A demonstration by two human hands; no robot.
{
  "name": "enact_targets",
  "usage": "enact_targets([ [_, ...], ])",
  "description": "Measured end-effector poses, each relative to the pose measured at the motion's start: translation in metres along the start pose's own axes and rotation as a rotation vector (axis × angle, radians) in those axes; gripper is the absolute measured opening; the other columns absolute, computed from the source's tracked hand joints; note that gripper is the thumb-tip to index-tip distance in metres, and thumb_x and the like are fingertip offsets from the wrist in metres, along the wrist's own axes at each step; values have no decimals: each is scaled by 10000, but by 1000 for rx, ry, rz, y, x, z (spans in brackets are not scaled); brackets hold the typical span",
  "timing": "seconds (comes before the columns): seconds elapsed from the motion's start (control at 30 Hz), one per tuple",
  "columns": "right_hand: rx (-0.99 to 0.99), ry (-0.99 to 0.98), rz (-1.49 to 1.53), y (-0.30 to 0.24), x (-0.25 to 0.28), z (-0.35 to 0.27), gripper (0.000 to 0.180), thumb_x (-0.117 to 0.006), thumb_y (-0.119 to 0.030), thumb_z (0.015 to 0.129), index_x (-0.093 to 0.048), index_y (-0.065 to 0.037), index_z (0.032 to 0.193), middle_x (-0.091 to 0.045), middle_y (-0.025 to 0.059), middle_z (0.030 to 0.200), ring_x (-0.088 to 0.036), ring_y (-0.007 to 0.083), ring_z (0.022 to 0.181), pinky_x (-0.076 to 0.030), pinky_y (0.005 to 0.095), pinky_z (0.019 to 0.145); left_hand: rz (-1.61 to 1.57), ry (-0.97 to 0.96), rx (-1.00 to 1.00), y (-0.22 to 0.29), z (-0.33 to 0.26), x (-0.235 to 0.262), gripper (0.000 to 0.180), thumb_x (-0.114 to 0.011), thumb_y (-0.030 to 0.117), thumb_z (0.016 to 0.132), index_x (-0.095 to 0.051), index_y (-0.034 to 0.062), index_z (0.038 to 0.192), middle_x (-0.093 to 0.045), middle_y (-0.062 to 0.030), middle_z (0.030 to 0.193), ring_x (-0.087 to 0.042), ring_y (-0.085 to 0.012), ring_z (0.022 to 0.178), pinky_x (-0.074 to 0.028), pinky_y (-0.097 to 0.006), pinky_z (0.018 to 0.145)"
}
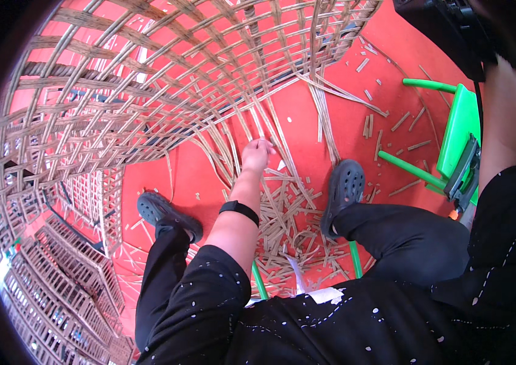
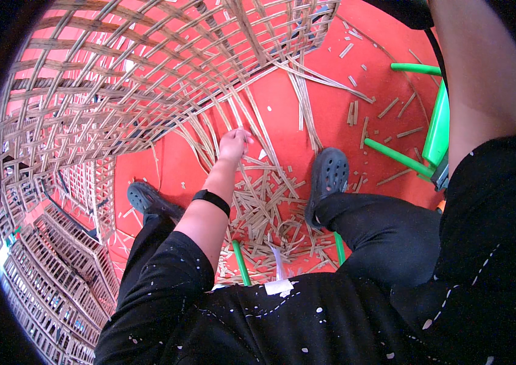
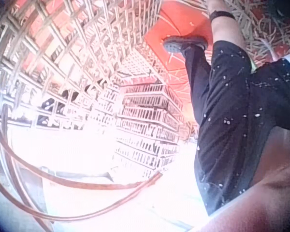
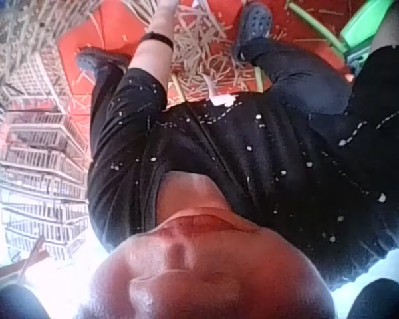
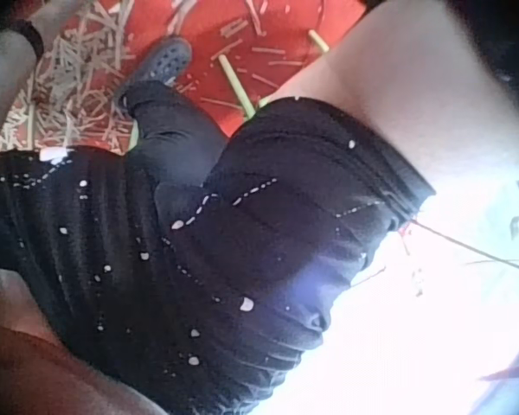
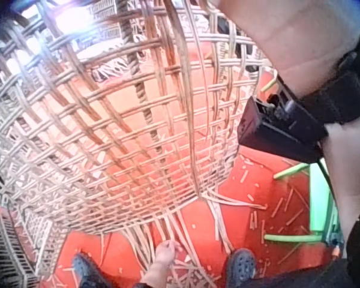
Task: Weaving bamboo strips onto a chair frame and securing them with a stapler.
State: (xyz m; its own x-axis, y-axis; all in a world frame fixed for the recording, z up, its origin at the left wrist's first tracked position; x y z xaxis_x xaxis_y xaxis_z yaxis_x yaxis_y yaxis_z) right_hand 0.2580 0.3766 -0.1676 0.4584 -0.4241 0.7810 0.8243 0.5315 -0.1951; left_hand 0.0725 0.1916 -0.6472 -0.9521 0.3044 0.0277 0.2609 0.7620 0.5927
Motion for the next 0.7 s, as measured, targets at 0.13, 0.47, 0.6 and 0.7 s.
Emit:
enact_targets([
  [0.13, 5, 13, 16, -4, -4, -4, 368, -619, -434, 855, -626, -73, 789, -604, 160, 721, -607, 349, 702, -454, 427, 630, 78, -22, 185, -20, 0, 4, 388, -432, 309, 1016, -633, 7, 881, -634, -61, 635, -574, -137, 510, -465, -289, 499],
  [0.47, 5, 38, 49, -16, -7, -23, 367, -622, -431, 854, -628, -73, 773, -605, 157, 705, -608, 350, 687, -456, 428, 620, 1065, -504, 72, -140, -116, -38, 514, -343, 424, 992, -632, 0, 1017, -686, -211, 926, -673, -341, 889, -527, -448, 792],
  [0.6, 28, 73, 66, -31, 9, -15, 367, -623, -430, 853, -629, -73, 767, -606, 155, 699, -609, 351, 681, -456, 429, 616, 1377, -934, 479, -167, -195, -5, 521, -480, 521, 930, -658, 45, 1045, -692, -181, 1010, -674, -311, 919, -530, -445, 801],
  [0.7, 72, 118, 61, -53, 41, 5, 368, -624, -429, 853, -629, -73, 762, -606, 154, 694, -610, 351, 677, -457, 429, 613, 1692, -1105, 153, -151, -214, -7, 569, -573, 596, 819, -720, 108, 1073, -710, -126, 1023, -679, -297, 932, -530, -441, 826],
])
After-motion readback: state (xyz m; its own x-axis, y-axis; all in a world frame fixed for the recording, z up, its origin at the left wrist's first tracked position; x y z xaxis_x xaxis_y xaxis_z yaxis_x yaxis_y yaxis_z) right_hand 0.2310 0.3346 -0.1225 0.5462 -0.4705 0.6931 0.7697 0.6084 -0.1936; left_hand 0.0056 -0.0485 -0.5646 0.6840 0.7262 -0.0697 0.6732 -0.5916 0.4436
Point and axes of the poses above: each hand's wrist, its own z-axis towards the middle knuckle, its own x-axis out of the back of the hand, y = z × x, the point moved 10 cm from there along z, towards the middle knuckle
